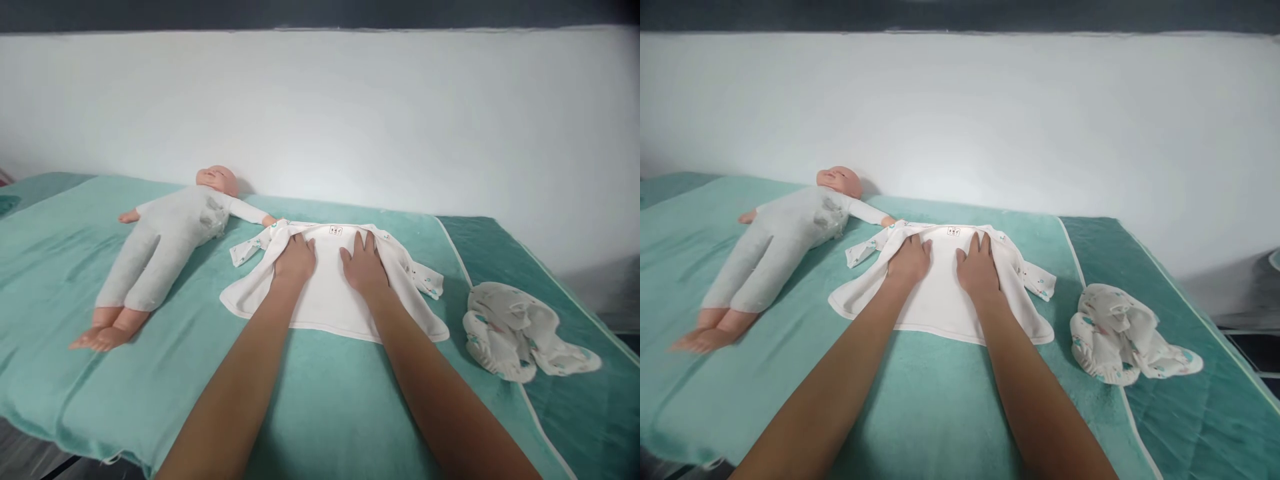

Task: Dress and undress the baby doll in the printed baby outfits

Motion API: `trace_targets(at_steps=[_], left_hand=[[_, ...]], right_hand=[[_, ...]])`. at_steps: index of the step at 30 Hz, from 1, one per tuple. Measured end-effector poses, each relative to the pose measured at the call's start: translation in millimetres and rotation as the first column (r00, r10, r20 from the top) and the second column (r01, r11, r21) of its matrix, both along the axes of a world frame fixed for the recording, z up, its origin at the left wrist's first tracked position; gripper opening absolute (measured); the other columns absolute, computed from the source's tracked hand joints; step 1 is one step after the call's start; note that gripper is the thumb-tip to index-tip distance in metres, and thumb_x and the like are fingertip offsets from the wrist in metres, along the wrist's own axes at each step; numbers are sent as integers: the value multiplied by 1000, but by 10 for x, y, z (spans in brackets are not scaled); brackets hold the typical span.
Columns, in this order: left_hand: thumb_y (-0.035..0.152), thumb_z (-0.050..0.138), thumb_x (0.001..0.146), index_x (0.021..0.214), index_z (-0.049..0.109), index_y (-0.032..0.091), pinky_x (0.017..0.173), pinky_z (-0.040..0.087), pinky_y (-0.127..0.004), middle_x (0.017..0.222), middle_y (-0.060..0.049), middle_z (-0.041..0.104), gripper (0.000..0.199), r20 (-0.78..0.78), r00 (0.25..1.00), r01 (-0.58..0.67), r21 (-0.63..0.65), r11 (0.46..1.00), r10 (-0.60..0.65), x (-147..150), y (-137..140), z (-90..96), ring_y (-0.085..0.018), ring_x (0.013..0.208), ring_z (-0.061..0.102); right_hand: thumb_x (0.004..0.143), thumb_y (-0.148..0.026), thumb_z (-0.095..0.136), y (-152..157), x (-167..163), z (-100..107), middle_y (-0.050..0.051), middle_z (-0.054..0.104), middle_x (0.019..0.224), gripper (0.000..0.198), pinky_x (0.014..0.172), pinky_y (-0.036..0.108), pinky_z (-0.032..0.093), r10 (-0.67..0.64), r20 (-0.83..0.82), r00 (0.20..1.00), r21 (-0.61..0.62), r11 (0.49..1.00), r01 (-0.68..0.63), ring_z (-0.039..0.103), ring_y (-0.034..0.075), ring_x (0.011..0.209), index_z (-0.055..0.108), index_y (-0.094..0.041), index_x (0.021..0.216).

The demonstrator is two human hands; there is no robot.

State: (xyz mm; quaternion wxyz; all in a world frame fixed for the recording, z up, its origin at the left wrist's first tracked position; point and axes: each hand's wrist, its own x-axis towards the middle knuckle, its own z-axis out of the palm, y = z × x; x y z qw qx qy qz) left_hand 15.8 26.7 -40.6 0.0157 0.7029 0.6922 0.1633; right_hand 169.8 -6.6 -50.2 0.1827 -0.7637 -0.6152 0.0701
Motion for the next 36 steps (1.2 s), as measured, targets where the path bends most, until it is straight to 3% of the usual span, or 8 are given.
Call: trace_targets(at_steps=[4,14,21,24,27,30,33,36], left_hand=[[39,28,100,134,46,7,116,29,-49,139,-24,52,50,4,1000,-3,127,992,3,-12,-47,25,-35,140,40],[38,28,100,135,48,1,117,26,-51,138,-28,54,55,-64,998,9,-16,1000,-10,-33,24,-20,-36,140,41],[40,32,100,132,53,-2,117,26,-49,143,-29,49,57,-63,995,71,-30,997,-73,-28,-180,70,-37,140,40],[34,34,100,126,60,10,106,42,-42,133,-18,62,44,61,983,172,5,985,-172,-96,-344,133,-30,125,56],[26,31,100,123,62,21,98,47,-32,121,-6,69,39,203,948,209,177,962,-244,-332,-488,192,-20,113,63],[23,40,96,128,59,22,102,44,-31,126,-8,63,37,233,971,-38,344,938,-46,-701,-555,206,-21,119,56],[33,55,88,130,59,21,99,45,-37,125,-13,60,44,163,975,-195,280,940,154,-998,-531,171,-28,118,54],[36,53,89,125,63,25,92,46,-39,117,-12,64,40,66,979,-202,158,966,194,-1096,-478,150,-31,114,56]], right_hand=[[98,-44,31,18,16,-5,18,12,164,68,117,49,25,16,19,1000,89,996,-18,24,37,148,18,-11,157],[100,-44,24,153,79,-19,21,21,162,66,113,46,34,41,52,998,-62,997,-38,34,35,144,25,-8,155],[100,-43,21,-63,-132,-24,25,22,160,66,113,51,33,50,151,987,-69,997,-40,34,38,144,28,-6,154],[100,-46,23,-173,-228,-40,23,18,162,67,117,51,24,113,213,970,-72,992,-100,21,37,149,29,-7,154],[101,-46,22,-207,-231,-35,21,21,162,67,120,45,19,221,230,948,-78,975,-208,15,32,151,30,-4,153],[101,-46,23,-193,-186,-18,18,21,162,66,120,44,20,283,218,934,-82,959,-272,17,30,151,32,-5,152],[101,-46,24,-184,-162,0,17,22,163,65,120,44,20,302,215,929,-84,953,-290,18,31,151,34,-7,152],[101,-44,25,-194,-165,20,15,24,162,62,120,45,21,312,214,926,-83,950,-301,20,31,150,36,-9,151]])
